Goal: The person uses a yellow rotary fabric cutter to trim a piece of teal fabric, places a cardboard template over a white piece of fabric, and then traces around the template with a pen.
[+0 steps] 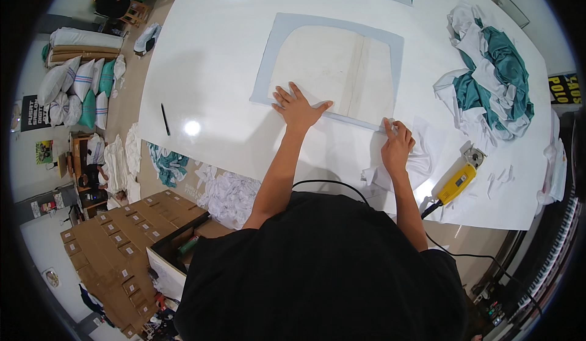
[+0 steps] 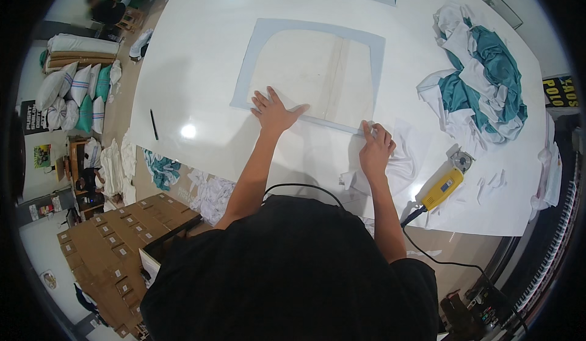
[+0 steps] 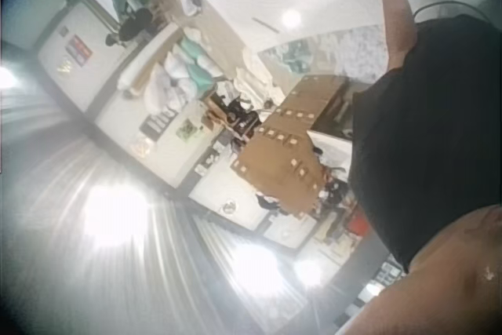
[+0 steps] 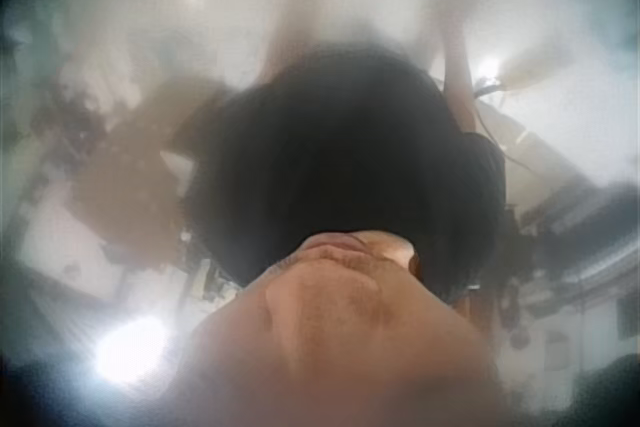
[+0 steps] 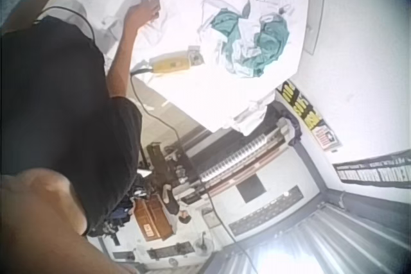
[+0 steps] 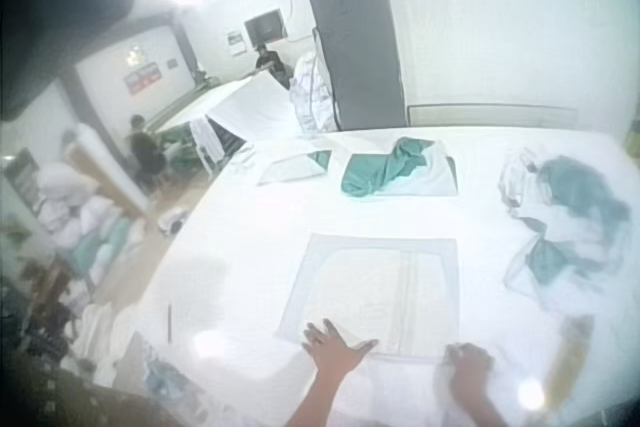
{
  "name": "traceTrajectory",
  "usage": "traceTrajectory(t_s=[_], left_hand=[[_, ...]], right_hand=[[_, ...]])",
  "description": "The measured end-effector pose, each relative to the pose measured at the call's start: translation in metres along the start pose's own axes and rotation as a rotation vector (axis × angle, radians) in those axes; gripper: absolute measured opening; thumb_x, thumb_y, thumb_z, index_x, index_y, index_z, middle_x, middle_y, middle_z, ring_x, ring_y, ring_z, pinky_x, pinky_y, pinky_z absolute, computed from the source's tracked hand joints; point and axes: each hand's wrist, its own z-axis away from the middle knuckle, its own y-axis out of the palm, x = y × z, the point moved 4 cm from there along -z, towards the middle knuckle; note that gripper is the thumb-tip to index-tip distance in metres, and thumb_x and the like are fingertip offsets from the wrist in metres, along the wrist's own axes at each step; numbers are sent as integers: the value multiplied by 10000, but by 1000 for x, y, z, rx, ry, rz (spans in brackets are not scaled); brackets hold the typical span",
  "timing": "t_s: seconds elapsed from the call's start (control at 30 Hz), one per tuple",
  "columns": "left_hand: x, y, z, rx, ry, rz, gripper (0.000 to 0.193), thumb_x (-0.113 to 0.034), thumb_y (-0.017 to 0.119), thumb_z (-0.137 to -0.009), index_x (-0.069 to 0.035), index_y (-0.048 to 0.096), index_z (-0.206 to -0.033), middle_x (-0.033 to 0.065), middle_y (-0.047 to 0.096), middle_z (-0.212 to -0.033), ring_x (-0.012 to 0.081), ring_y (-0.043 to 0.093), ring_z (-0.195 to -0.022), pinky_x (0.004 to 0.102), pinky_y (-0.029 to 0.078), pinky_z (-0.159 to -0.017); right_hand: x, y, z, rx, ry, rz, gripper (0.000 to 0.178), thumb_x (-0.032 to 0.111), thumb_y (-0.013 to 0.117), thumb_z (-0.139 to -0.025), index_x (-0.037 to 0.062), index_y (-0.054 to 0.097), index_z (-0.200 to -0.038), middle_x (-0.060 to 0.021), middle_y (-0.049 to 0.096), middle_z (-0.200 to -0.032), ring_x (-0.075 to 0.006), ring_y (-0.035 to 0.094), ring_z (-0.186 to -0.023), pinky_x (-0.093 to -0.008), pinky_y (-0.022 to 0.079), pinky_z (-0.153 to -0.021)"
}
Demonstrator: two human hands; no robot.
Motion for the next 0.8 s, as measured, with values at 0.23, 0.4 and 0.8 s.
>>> traceTrajectory(t_s=[0.23, 0.4, 0.8], left_hand=[[2, 9, -7, 35, -28, -16, 1475, -939, 628, -673, 72, 124, -1621, 444, 11, -1628, 603, 5, -1527, 754, 113, -1162], [-1, 5, -12, 57, -1, -72, 1441, -915, 632, -701, 51, 106, -1631, 374, -11, -1669, 586, -24, -1536, 701, 60, -1208], [-9, -11, -5, 125, 63, 14, 1421, -882, 670, -705, 21, 96, -1641, 341, 2, -1683, 585, -15, -1536, 664, 69, -1232]], right_hand=[[-2, 2, 0, -23, -2, -4, 655, -66, 603, -799, 194, 659, -1398, -81, 548, -1352, -281, 489, -1264, -494, 340, -1035], [-4, 5, 1, -28, -8, -10, 668, -62, 616, -787, 199, 654, -1401, -76, 545, -1357, -281, 484, -1271, -497, 345, -1022], [-4, 3, 1, -49, 1, -19, 664, -63, 604, -797, 195, 650, -1407, -70, 553, -1347, -288, 483, -1265, -484, 342, -1028]])
